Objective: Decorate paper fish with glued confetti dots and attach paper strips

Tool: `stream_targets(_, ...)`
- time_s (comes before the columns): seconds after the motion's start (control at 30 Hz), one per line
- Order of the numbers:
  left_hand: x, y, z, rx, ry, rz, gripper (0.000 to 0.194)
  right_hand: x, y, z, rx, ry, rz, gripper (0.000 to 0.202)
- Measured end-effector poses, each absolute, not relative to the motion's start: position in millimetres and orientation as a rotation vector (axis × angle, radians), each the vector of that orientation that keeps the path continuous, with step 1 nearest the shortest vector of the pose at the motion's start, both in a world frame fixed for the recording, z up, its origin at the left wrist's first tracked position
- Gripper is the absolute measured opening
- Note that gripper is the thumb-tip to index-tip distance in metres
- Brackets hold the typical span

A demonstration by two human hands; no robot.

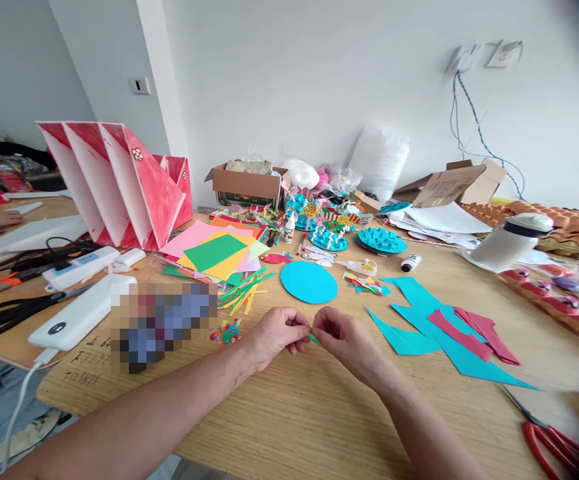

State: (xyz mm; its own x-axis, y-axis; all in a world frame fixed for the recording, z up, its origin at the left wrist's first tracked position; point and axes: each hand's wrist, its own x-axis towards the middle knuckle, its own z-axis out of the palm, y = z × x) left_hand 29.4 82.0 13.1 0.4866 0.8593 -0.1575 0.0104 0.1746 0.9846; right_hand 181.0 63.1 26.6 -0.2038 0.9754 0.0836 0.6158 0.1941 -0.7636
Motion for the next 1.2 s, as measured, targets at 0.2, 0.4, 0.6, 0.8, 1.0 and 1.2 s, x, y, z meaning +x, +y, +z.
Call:
stream_targets(0.2,29,81,13,1.263,0.896,0.739,0.017,179,62,27,-1.483,-1.889,0.844,0.01)
stream_targets(0.4,30,80,14,1.276,0.924,0.707,0.014,178,62,30,-1.53,-1.906,0.865,0.011)
stream_targets(0.6,31,81,11,1.29,0.914,0.693,0.009,178,61,30,-1.56,-1.918,0.859,0.011)
stream_targets(0.8,30,80,14,1.268,0.919,0.672,0.011,181,63,24,-1.562,-1.944,0.834,0.011)
stream_targets(1.0,30,80,14,1.259,0.922,0.665,0.016,182,62,25,-1.588,-1.995,0.804,0.012)
stream_targets(1.2,25,85,9,1.186,0.919,0.661,0.02,198,66,40,-1.632,-2.114,0.753,0.012)
